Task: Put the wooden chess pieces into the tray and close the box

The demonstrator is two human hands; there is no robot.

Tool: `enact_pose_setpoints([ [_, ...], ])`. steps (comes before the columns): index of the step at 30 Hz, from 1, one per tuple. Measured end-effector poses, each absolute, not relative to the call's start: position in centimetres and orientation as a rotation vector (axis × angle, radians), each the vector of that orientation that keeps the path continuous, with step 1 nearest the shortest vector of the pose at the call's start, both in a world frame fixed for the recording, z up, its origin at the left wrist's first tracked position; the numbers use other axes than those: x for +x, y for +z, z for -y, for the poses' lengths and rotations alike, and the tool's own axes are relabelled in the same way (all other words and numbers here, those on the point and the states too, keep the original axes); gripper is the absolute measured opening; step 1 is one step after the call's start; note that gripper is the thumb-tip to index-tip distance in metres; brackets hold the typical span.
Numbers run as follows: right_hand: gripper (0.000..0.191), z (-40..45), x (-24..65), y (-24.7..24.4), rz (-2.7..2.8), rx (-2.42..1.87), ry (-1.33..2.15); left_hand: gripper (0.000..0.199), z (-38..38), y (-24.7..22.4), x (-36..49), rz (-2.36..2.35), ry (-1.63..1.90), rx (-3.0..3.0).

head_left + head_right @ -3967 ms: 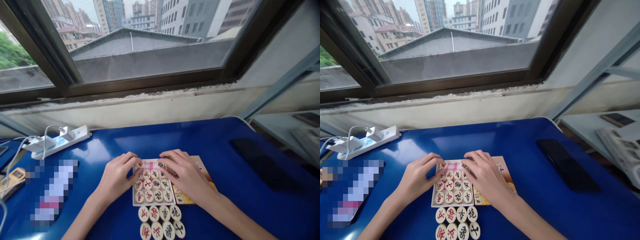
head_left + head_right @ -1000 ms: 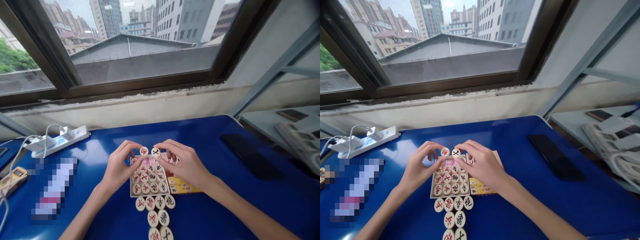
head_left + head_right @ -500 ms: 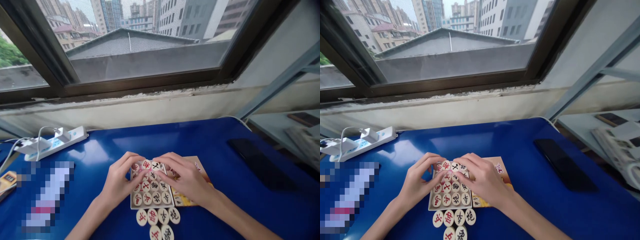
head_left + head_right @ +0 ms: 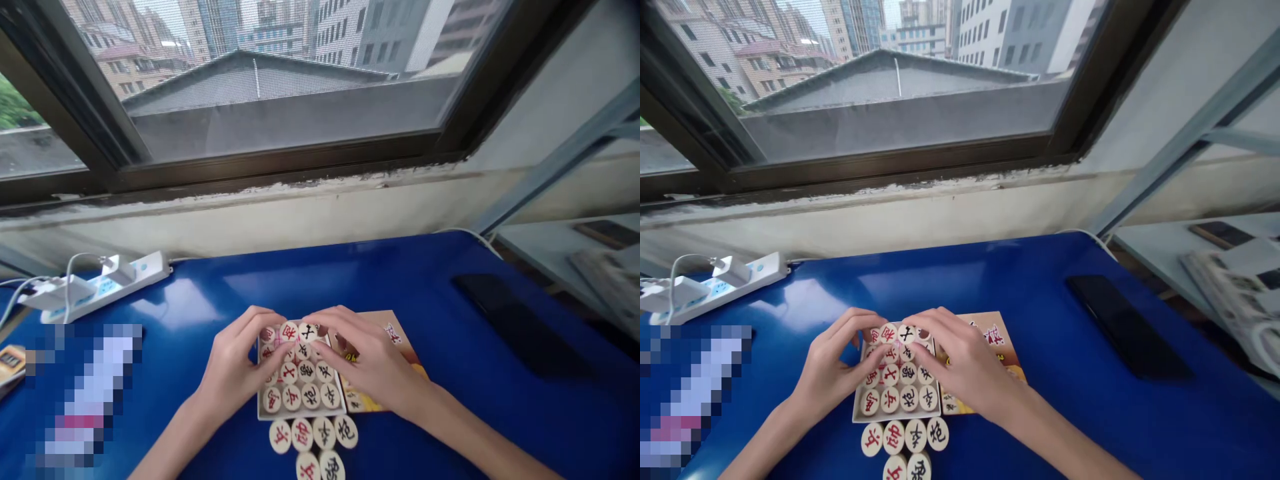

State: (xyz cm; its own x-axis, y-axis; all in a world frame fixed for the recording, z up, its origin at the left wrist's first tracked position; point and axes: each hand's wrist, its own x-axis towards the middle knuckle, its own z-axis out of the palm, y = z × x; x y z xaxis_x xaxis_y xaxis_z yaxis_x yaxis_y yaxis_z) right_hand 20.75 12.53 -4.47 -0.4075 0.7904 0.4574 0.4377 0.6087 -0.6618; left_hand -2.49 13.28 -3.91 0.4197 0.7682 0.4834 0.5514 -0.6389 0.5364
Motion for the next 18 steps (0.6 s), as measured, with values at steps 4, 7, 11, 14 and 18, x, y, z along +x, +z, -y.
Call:
enact_pose_setpoints([
  [4,0.021,-12.9,20.9,-4.8,2.138,-1.029,0.523,0.013,-13.9,-4.3,-3.0,-1.289,0.958,2.555],
  [7,0.021,-13.0,20.8,-5.3,2.252,-1.108,0.338,0.014,-14.2,-4.5,-3.5,-1.411,0.854,2.651],
  [11,0.022,-13.1,20.5,-5.9,2.321,-1.108,0.130,0.015,-14.1,-4.4,-3.7,-1.373,0.759,2.683],
  [14,0.023,-13.1,20.4,-6.2,2.357,-1.117,0.083,0.015,-13.9,-4.2,-3.7,-1.346,0.702,2.742],
  [18,0.026,-13.2,20.6,-6.3,2.375,-1.097,0.123,0.020,-13.8,-4.0,-3.6,-1.331,0.666,2.756],
])
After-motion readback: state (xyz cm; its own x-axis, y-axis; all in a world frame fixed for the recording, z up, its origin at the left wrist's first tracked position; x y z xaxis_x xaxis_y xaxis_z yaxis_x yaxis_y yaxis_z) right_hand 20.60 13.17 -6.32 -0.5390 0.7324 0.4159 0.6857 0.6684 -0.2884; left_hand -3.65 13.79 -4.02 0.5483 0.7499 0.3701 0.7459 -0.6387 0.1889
